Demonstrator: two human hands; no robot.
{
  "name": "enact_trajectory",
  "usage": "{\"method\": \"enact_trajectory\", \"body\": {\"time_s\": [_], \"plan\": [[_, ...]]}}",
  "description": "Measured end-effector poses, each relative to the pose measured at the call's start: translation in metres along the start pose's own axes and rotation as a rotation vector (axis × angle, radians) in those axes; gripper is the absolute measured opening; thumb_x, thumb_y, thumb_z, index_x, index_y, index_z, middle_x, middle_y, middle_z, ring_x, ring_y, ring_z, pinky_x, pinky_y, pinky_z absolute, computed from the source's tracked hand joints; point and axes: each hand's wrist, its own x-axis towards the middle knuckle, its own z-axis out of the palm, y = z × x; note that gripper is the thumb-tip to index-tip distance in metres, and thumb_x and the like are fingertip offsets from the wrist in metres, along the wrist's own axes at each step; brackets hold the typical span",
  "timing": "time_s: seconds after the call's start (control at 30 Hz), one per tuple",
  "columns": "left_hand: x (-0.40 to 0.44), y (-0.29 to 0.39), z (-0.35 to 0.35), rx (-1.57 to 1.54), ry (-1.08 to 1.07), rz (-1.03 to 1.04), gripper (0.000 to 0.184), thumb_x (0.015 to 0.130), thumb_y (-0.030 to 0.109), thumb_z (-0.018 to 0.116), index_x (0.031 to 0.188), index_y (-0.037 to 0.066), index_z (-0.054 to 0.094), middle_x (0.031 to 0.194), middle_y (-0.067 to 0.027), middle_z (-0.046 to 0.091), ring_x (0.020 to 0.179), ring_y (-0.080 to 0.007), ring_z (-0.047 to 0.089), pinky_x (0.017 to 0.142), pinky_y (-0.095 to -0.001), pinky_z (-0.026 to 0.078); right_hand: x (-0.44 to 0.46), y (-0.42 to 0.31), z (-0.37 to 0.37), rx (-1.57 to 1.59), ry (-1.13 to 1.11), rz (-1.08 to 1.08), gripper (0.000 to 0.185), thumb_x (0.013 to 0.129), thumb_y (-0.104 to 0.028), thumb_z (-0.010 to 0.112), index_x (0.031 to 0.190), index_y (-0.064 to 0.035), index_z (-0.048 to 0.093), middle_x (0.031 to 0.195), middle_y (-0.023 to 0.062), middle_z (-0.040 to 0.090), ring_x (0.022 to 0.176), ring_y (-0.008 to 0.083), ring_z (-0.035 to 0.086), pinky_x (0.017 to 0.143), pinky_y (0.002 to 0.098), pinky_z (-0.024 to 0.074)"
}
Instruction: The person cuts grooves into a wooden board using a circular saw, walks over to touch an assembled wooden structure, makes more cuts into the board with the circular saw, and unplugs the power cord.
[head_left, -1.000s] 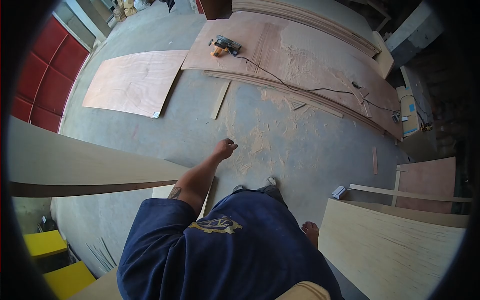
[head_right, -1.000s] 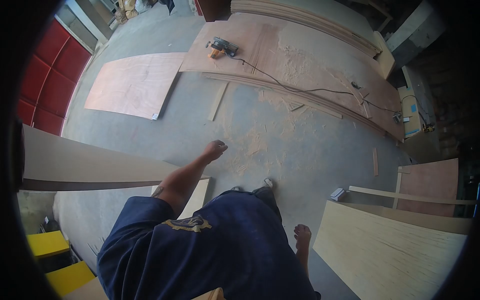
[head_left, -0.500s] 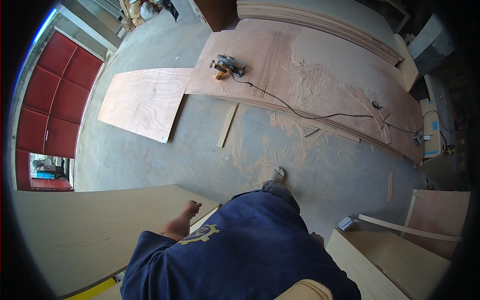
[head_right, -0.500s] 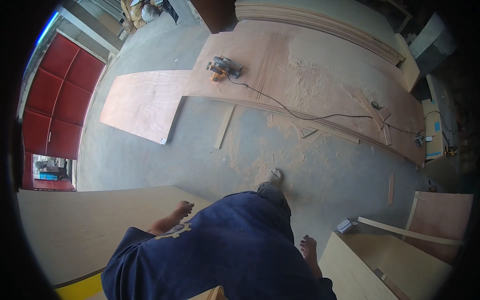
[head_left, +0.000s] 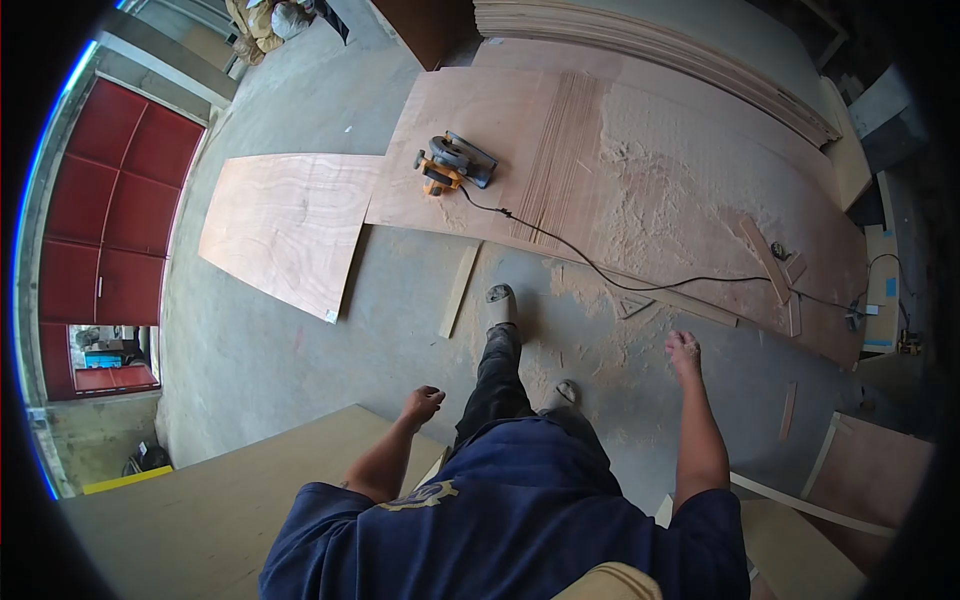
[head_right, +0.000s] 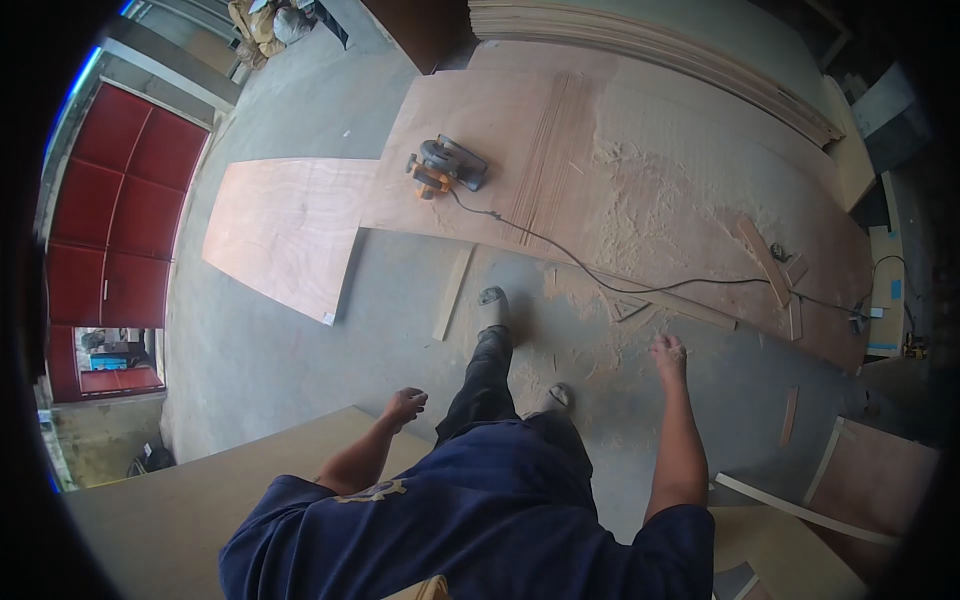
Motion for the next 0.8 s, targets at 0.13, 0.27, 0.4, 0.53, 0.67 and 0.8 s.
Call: {"method": "enact_trajectory", "body": {"time_s": [0.13, 0.27, 0.4, 0.53, 0.67, 0.8], "plan": [[0.095, 0.090, -0.017, -0.083, -0.024, 0.009, 0.046, 0.095, 0.035, 0.070, 0.123, -0.002, 0.067, 0.104, -0.0127, 0.073, 0.087, -0.0212, 0.071, 0.073, -0.0349, 0.055, 0.052, 0.083, 0.082, -0.408, -0.076, -0.013, 0.035, 0.099, -0.032, 0.062, 0.116, -0.0015, 0.066, 0.093, 0.0093, 0.072, 0.087, 0.0178, 0.068, 0.079, 0.0329, 0.0540], [0.241, 0.187, -0.038, -0.020, -0.067, 0.015, 0.057, 0.098, 0.047, 0.063, 0.131, 0.000, 0.061, 0.114, -0.0143, 0.070, 0.099, -0.0230, 0.070, 0.078, -0.0356, 0.055, 0.031, 0.003, 0.141, -0.635, -0.275, 0.211, 0.042, 0.096, -0.038, 0.065, 0.119, -0.0022, 0.068, 0.114, 0.0218, 0.072, 0.109, 0.0356, 0.069, 0.093, 0.0432, 0.0527], [0.384, 0.283, -0.066, -0.063, 0.186, 0.214, 0.085, 0.094, 0.060, 0.063, 0.145, -0.006, 0.045, 0.127, -0.0290, 0.066, 0.110, -0.0308, 0.069, 0.094, -0.0408, 0.053, 0.109, 0.010, 0.192, -0.738, -0.303, 0.295, 0.042, 0.095, -0.032, 0.068, 0.127, -0.0052, 0.065, 0.118, 0.0190, 0.071, 0.111, 0.0345, 0.067, 0.096, 0.0433, 0.0522], [0.489, 0.372, -0.095, -0.518, 0.331, 0.139, 0.086, 0.093, 0.055, 0.068, 0.150, -0.001, 0.037, 0.135, -0.0200, 0.058, 0.124, -0.0327, 0.057, 0.096, -0.0444, 0.053, 0.224, -0.024, 0.245, -0.833, -0.136, 0.272, 0.057, 0.096, -0.032, 0.068, 0.143, -0.0066, 0.049, 0.143, 0.0288, 0.050, 0.127, 0.0416, 0.056, 0.105, 0.0473, 0.0477], [0.573, 0.407, -0.124, -0.950, 0.149, 0.192, 0.051, 0.094, 0.042, 0.071, 0.127, 0.006, 0.054, 0.117, -0.0105, 0.065, 0.106, -0.0235, 0.066, 0.092, -0.0380, 0.054, 0.357, -0.006, 0.275, -0.925, 0.040, 0.216, 0.080, 0.094, -0.036, 0.071, 0.158, -0.0117, 0.028, 0.155, 0.0360, 0.025, 0.139, 0.0526, 0.037, 0.111, 0.0561, 0.0402], [0.604, 0.433, -0.132, -1.266, -0.032, 0.384, 0.022, 0.097, 0.026, 0.065, 0.107, 0.006, 0.060, 0.100, -0.0051, 0.066, 0.095, -0.0181, 0.067, 0.089, -0.0335, 0.055, 0.450, -0.009, 0.298, -0.878, 0.121, 0.375, 0.115, 0.087, -0.057, 0.073, 0.165, -0.0211, -0.003, 0.166, 0.0323, 0.001, 0.152, 0.0533, 0.009, 0.122, 0.0562, 0.0257]]}}
